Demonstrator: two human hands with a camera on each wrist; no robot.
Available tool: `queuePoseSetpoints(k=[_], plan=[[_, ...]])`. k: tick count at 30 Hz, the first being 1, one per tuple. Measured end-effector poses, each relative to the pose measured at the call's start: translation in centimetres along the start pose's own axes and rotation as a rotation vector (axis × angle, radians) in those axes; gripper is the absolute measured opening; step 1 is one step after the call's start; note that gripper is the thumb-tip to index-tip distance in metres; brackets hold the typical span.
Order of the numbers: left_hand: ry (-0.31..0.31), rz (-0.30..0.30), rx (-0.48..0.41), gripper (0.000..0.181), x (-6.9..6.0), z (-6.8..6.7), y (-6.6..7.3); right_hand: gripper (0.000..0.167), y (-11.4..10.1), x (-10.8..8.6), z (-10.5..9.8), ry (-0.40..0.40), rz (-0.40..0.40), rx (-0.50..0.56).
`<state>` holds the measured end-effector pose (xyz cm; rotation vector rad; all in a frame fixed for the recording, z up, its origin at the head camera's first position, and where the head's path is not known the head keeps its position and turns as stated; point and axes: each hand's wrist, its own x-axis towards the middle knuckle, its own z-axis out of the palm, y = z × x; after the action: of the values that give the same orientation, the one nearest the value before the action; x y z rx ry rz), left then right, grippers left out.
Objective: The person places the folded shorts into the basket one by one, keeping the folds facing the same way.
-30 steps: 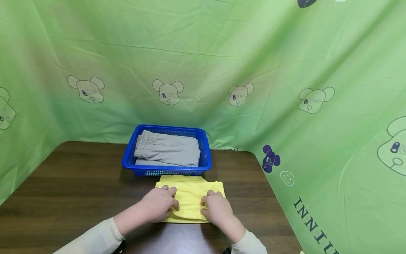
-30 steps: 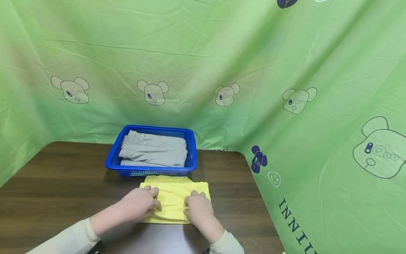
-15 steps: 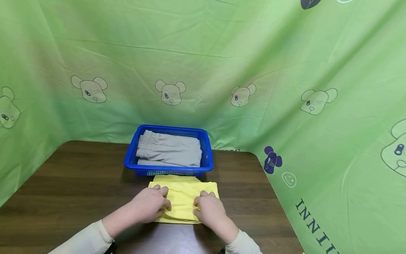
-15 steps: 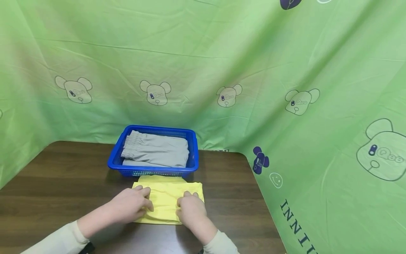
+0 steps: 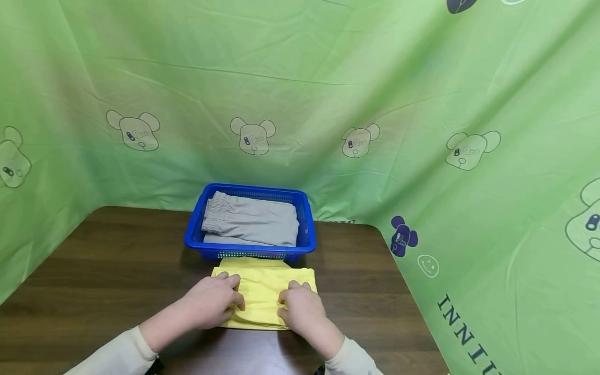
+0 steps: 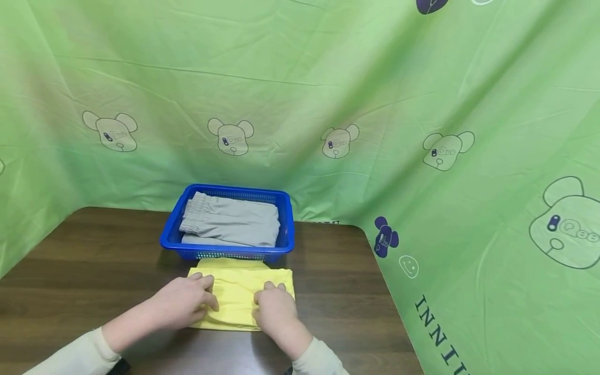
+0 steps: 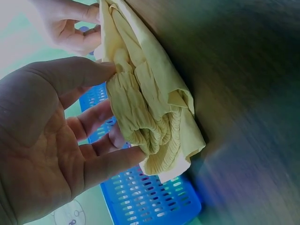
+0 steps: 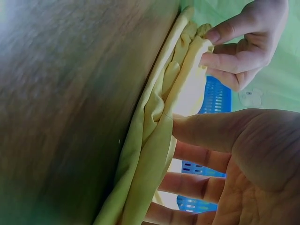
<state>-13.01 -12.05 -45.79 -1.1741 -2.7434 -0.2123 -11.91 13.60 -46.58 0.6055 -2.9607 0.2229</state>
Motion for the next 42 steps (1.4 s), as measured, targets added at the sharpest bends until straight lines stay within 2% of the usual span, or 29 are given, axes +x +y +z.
queuePoseSetpoints(k=[10,16,23,29,36,42], plan=[[-0.036,-0.053,-0.025,0.024,-1.0,-0.4,-0.5,0.011,-1.2,0.5,-0.2,-0.016,0.000,-0.003],[0.012,-0.057,-0.026,0.025,-1.7,-0.4,-1.0,0.012,-1.8,0.7,-0.4,-0.009,-0.006,0.001],[0.041,-0.096,-0.050,0.026,-2.4,-0.2,-1.0,0.015,-2.1,0.8,-0.1,-0.026,0.020,0.010],[0.053,-0.113,-0.054,0.026,-2.2,-0.3,-0.7,0.017,-1.8,0.7,-0.2,-0.034,0.011,0.023],[0.048,-0.155,-0.058,0.024,-1.9,-0.6,-0.6,0.019,-1.1,0.9,-0.4,-0.037,-0.039,0.025],[0.106,-0.130,-0.033,0.023,-2.0,-0.4,-0.6,0.019,-0.5,1.0,-0.4,-0.024,-0.091,0.021]])
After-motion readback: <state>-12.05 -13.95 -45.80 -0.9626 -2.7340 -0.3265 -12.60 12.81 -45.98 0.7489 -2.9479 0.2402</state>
